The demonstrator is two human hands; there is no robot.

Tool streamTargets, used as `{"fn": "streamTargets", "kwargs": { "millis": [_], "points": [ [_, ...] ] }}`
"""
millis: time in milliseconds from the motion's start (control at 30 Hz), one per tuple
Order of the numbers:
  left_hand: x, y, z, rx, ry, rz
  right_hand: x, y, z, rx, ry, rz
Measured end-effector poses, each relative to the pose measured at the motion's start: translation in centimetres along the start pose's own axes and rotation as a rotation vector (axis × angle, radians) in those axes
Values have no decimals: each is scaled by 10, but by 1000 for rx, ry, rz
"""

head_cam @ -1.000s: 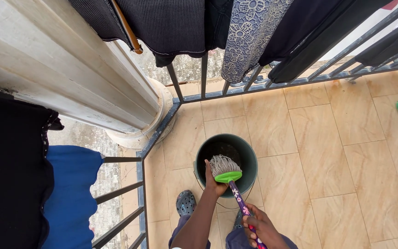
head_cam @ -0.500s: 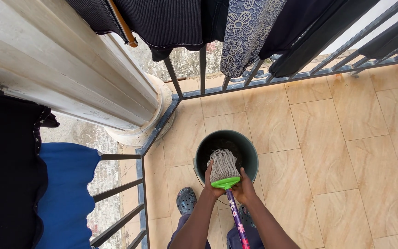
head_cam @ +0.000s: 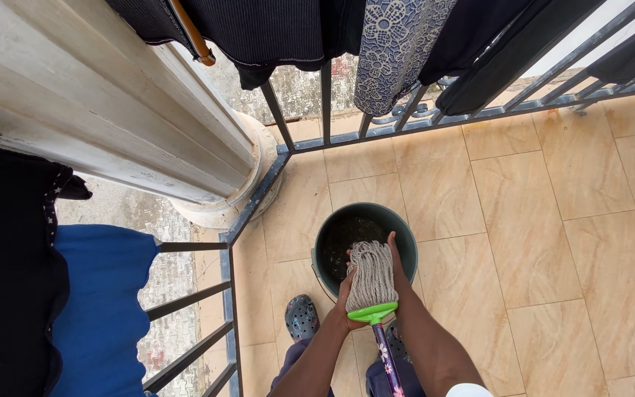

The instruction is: Mopping the tiled floor of a balcony and rinsing the mop in a bucket.

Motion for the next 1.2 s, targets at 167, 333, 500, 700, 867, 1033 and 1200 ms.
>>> {"fn": "streamTargets", "kwargs": {
  "millis": [167,333,500,700,867,1033,1200],
  "points": [
    [16,4,-20,104,21,-34,64,-20,-106,-192,135,80],
    [31,4,-26,276,143,31,106,-40,-150,-982,394,-92],
    [39,17,-32,567,382,173,72,-43,-84,-1743,664,-191],
    [28,16,-15,710,375,173,34,-45,-5,-1911,819,-15],
    [18,7,3,496,162,94,43,-54,-10,-2035,776,-43],
    [12,4,5,167,52,40,39,-68,-47,-1793,643,-4],
    [-3,-2,19,56,17,74,45,-26,-133,-209,253,-17]
  ]
}}
Point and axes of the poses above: each hand's wrist, its own x-axis towards the middle knuckle, its own z-axis out of the palm, y = z × x, the point moved 3 cm from there along x, towards the middle knuckle, and after that the axes turned 6 degrees about -x, right-handed, at the moved point
